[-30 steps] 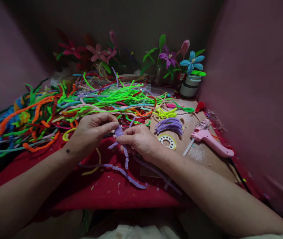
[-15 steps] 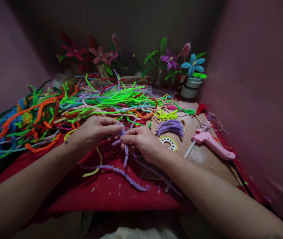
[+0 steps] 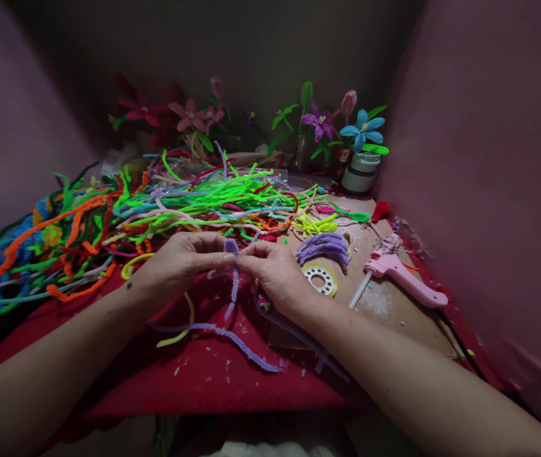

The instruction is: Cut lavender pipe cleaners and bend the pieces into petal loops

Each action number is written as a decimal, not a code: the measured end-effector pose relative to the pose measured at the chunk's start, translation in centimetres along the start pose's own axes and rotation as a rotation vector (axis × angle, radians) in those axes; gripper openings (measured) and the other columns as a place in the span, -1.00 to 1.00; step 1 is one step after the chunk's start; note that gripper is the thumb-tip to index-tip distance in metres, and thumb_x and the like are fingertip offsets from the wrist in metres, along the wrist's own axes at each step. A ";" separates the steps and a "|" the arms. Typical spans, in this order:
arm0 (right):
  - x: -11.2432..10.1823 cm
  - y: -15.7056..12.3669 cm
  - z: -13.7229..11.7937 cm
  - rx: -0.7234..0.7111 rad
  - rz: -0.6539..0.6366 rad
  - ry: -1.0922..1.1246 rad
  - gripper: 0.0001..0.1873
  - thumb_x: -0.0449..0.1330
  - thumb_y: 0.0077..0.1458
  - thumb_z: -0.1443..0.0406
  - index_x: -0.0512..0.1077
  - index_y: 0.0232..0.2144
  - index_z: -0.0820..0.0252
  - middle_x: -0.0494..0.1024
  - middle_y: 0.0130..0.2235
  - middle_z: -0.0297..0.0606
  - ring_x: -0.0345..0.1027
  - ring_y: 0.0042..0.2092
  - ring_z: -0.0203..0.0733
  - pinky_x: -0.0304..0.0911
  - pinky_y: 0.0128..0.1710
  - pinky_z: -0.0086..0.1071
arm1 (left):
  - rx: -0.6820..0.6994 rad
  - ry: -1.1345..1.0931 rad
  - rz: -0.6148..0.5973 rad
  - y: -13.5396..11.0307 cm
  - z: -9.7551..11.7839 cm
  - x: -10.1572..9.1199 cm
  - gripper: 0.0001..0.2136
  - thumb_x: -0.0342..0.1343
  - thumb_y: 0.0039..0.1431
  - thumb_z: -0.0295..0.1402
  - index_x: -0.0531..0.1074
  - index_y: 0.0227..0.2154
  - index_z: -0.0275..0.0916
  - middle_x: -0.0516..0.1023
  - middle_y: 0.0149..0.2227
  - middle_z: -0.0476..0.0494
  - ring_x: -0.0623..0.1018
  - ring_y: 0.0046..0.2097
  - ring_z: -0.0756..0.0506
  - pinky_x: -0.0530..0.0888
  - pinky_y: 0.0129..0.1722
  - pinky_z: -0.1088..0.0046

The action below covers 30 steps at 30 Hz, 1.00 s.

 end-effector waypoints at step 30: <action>-0.5 -0.5 -0.1 -0.006 0.108 -0.073 -0.85 0.16 -0.11 0.30 0.32 -0.65 0.20 0.25 -0.72 -0.48 0.04 -0.67 -0.41 -0.06 -0.65 -0.45 | -0.017 0.122 0.081 -0.4 0.6 0.0 -0.91 0.08 -0.06 -0.38 0.37 -0.57 -0.30 0.32 -0.64 0.07 0.26 -0.59 0.07 0.21 -0.54 0.53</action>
Point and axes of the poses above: each hand's wrist, its own y-axis towards the middle knuckle, its own x-axis out of the palm, z = x × y, the point moved 9 cm from there along y, towards the middle knuckle
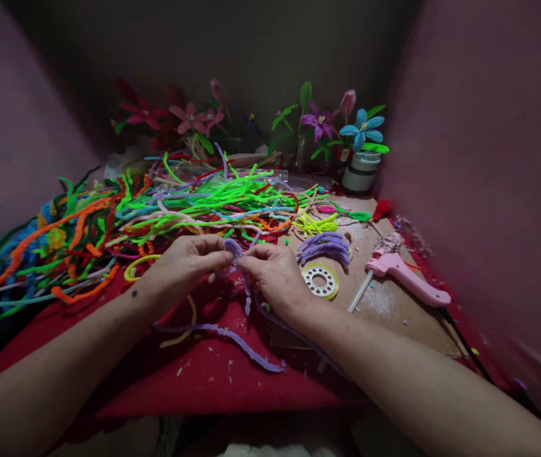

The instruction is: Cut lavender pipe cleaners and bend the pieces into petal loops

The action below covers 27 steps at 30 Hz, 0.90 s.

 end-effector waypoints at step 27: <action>0.5 0.7 1.6 0.110 -0.091 0.240 -0.87 0.22 -0.14 0.28 0.37 -0.59 0.23 0.28 -0.72 -0.46 0.08 -0.70 -0.41 -0.07 -0.70 -0.47 | 0.005 -0.138 -0.047 0.3 -0.4 0.0 -0.80 0.22 -0.09 -0.28 0.44 -0.45 -0.31 0.37 -0.57 0.06 0.25 -0.59 0.11 0.18 -0.58 0.57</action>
Point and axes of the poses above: each hand's wrist, its own y-axis towards the middle knuckle, its own x-axis out of the palm, z = x × y, the point moved 9 cm from there along y, towards the middle knuckle
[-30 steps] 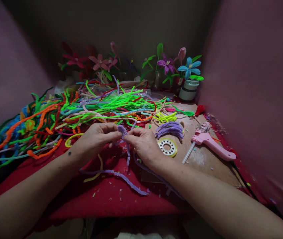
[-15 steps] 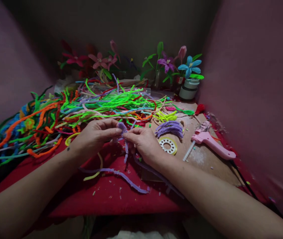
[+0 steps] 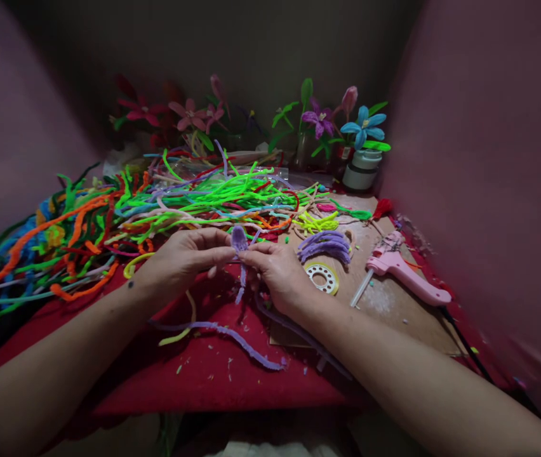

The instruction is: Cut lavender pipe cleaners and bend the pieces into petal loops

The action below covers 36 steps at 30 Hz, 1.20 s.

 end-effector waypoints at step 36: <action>-0.1 0.2 0.2 0.035 0.012 0.231 -0.76 0.34 -0.33 0.37 0.36 -0.54 0.27 0.37 -0.65 -0.44 0.21 -0.64 -0.40 0.14 -0.67 -0.51 | -0.025 0.022 -0.056 0.0 -0.3 0.2 -0.86 0.20 -0.10 -0.36 0.38 -0.55 -0.32 0.38 -0.67 0.04 0.36 -0.63 0.06 0.32 -0.58 0.54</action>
Point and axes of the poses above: each hand's wrist, its own y-axis towards the middle knuckle, its own x-axis out of the palm, z = x × y, the point moved 9 cm from there along y, towards the middle knuckle
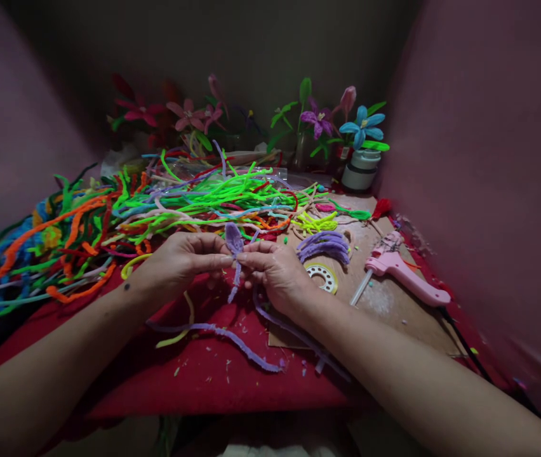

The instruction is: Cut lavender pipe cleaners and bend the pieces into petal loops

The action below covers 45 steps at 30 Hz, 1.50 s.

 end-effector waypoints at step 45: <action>-0.1 0.0 0.8 0.089 0.010 0.128 -0.87 0.20 -0.26 0.46 0.31 -0.56 0.27 0.43 -0.68 -0.34 0.25 -0.66 -0.37 0.18 -0.64 -0.50 | 0.034 -0.110 0.017 -0.2 -0.7 2.0 -0.88 0.02 0.10 -0.34 0.18 -0.43 -0.23 0.42 -0.59 0.05 0.42 -0.60 0.04 0.34 -0.62 0.56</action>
Point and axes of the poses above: each hand's wrist, its own y-axis towards the middle knuckle, its own x-axis out of the palm, z = x × y, the point moved 9 cm from there along y, towards the middle knuckle
